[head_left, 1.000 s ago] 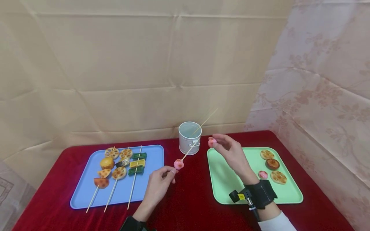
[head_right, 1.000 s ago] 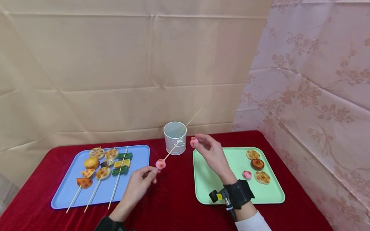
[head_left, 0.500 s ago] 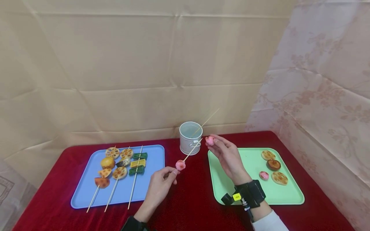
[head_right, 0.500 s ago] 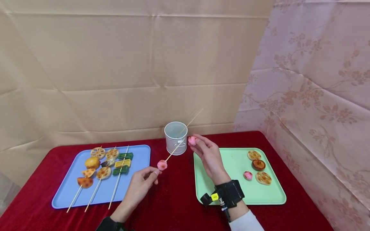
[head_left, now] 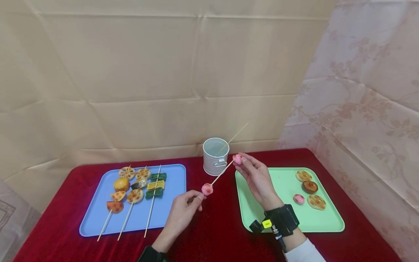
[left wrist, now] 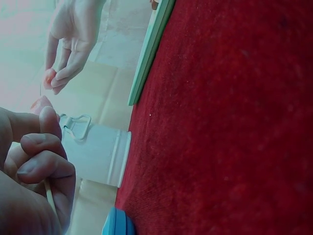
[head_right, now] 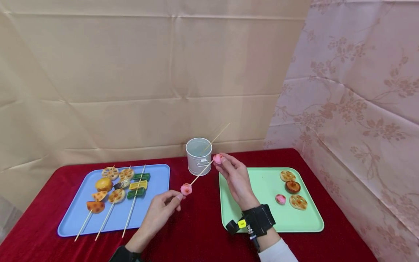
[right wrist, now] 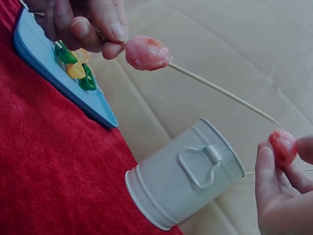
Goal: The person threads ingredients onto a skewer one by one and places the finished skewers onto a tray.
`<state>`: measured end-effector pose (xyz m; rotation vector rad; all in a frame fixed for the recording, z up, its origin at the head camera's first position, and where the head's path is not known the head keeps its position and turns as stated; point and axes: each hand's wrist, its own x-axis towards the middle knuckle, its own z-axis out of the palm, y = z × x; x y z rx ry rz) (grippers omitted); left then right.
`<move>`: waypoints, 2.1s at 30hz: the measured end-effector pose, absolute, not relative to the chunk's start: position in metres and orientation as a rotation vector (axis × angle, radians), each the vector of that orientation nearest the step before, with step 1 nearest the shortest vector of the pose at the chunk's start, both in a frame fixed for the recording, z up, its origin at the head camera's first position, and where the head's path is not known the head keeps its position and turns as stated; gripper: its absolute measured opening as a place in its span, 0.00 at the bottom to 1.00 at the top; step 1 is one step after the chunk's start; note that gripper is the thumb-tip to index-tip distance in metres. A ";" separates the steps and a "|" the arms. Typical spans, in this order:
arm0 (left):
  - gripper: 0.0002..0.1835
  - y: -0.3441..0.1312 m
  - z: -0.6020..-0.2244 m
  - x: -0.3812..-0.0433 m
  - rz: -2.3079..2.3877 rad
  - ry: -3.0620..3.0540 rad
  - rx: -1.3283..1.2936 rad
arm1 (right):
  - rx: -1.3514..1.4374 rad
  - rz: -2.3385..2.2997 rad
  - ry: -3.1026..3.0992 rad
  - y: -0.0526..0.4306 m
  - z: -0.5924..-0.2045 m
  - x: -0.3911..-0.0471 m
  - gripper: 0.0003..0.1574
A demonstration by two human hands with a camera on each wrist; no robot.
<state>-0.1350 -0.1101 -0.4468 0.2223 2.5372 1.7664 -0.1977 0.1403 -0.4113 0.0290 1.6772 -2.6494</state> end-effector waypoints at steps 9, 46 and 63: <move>0.08 -0.110 -0.448 -0.135 1.735 2.550 0.247 | 0.017 -2.663 1.669 0.140 -0.410 -0.197 0.28; 0.08 -0.108 -0.447 -0.133 1.764 2.564 0.261 | 0.000 -2.468 1.708 0.116 -0.419 -0.183 0.18; 0.08 -0.109 -0.445 -0.134 1.774 2.567 0.251 | -0.092 -2.258 1.797 0.098 -0.428 -0.171 0.23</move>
